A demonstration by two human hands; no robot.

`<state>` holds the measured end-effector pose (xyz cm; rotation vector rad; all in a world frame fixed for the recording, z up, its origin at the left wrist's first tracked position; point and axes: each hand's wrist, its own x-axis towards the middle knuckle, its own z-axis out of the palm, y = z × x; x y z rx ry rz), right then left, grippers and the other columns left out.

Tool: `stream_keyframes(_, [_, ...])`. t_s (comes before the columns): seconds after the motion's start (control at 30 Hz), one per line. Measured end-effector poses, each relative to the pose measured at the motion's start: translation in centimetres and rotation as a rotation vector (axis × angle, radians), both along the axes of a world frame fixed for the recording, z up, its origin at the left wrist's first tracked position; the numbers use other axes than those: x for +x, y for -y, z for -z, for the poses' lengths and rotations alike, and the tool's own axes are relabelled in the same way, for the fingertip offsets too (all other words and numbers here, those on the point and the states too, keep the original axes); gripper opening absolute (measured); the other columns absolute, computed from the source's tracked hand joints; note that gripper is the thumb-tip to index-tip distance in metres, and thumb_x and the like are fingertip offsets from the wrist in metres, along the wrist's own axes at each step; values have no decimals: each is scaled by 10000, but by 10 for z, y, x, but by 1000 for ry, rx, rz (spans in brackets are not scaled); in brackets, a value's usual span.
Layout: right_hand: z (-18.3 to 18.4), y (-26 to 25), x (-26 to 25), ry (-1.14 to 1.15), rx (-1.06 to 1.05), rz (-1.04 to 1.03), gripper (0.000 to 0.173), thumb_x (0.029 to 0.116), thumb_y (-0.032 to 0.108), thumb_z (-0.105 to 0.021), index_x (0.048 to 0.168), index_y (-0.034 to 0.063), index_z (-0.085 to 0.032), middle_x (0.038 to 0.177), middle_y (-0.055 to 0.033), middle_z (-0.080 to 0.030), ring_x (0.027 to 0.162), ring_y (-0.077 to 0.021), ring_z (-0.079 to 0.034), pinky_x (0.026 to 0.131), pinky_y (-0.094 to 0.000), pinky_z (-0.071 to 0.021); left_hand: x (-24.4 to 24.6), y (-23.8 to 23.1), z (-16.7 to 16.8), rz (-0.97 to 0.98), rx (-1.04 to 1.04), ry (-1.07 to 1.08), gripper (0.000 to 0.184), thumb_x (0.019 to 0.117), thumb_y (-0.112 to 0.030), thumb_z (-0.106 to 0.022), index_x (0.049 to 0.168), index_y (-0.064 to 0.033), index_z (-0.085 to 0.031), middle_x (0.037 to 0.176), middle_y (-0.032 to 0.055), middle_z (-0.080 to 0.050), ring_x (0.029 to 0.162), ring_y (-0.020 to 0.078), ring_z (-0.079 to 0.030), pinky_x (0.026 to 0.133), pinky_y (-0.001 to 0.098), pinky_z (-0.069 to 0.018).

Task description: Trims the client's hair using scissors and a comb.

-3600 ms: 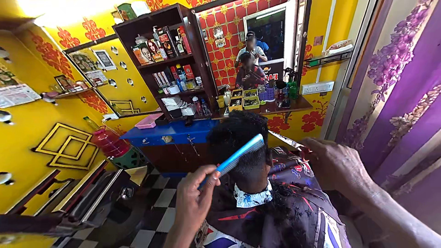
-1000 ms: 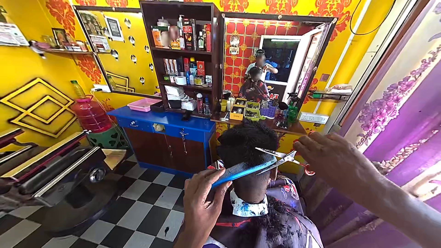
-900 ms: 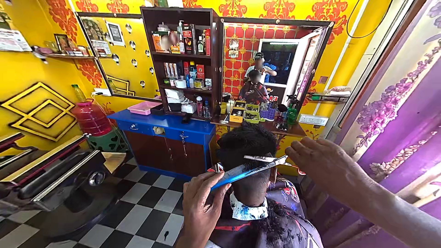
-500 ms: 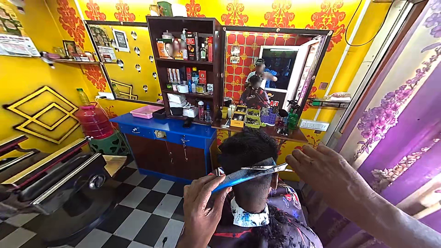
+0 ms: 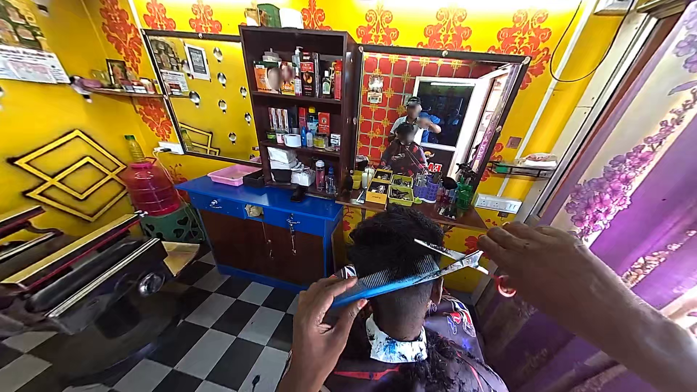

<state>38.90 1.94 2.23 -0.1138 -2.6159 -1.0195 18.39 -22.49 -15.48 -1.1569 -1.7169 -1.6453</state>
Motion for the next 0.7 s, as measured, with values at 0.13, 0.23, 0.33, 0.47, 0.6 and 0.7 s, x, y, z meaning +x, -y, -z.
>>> stream_keyframes(0.13, [8, 21, -16, 40, 34, 0, 365, 735, 51, -883, 1065, 80, -730, 977, -100, -702, 877, -289, -691, 668, -425, -549, -2, -2, -7, -81, 33, -94, 272, 918, -388, -764, 1158, -260, -764, 1133, -71, -733, 1053, 80, -656, 904, 381, -482])
stream_keyframes(0.23, [12, 28, -18, 11, 87, -43, 231, 804, -86, -758, 984, 57, -726, 816, -99, -669, 710, -256, -659, 583, -377, -499, -1, -3, -8, -103, 55, -117, 261, 919, -384, -766, 1153, -269, -759, 1122, -78, -733, 1040, 73, -653, 891, 365, -473])
stream_keyframes(0.33, [6, 29, -12, 30, 94, 32, 278, 798, -107, -751, 1003, 81, -745, 824, -89, -707, 726, -257, -689, 627, -384, -534, -3, -3, -8, -114, 58, -124, 265, 915, -389, -769, 1153, -273, -761, 1124, -77, -732, 1033, 73, -652, 881, 355, -472])
stream_keyframes(0.47, [3, 27, -12, 8, 87, 39, 324, 747, -22, -840, 1033, 92, -737, 949, -86, -700, 848, -276, -684, 647, -397, -531, -5, -3, -10, -103, 51, -118, 265, 913, -391, -768, 1147, -266, -766, 1116, -78, -734, 1035, 67, -651, 889, 354, -468])
stream_keyframes(0.6, [8, 30, -14, -26, 73, -23, 254, 800, -88, -766, 997, 69, -732, 862, -87, -694, 746, -253, -672, 626, -385, -513, -2, -2, -10, -100, 51, -112, 281, 912, -384, -771, 1162, -256, -763, 1122, -73, -730, 1035, 75, -650, 891, 357, -472])
stream_keyframes(0.7, [0, 24, 0, -49, 8, -3, 281, 772, -91, -786, 1003, 61, -739, 849, -97, -707, 729, -285, -680, 644, -435, -543, 4, 2, 1, -13, 7, -171, 277, 929, -396, -759, 1182, -284, -739, 1138, -78, -728, 1046, 81, -660, 896, 351, -506])
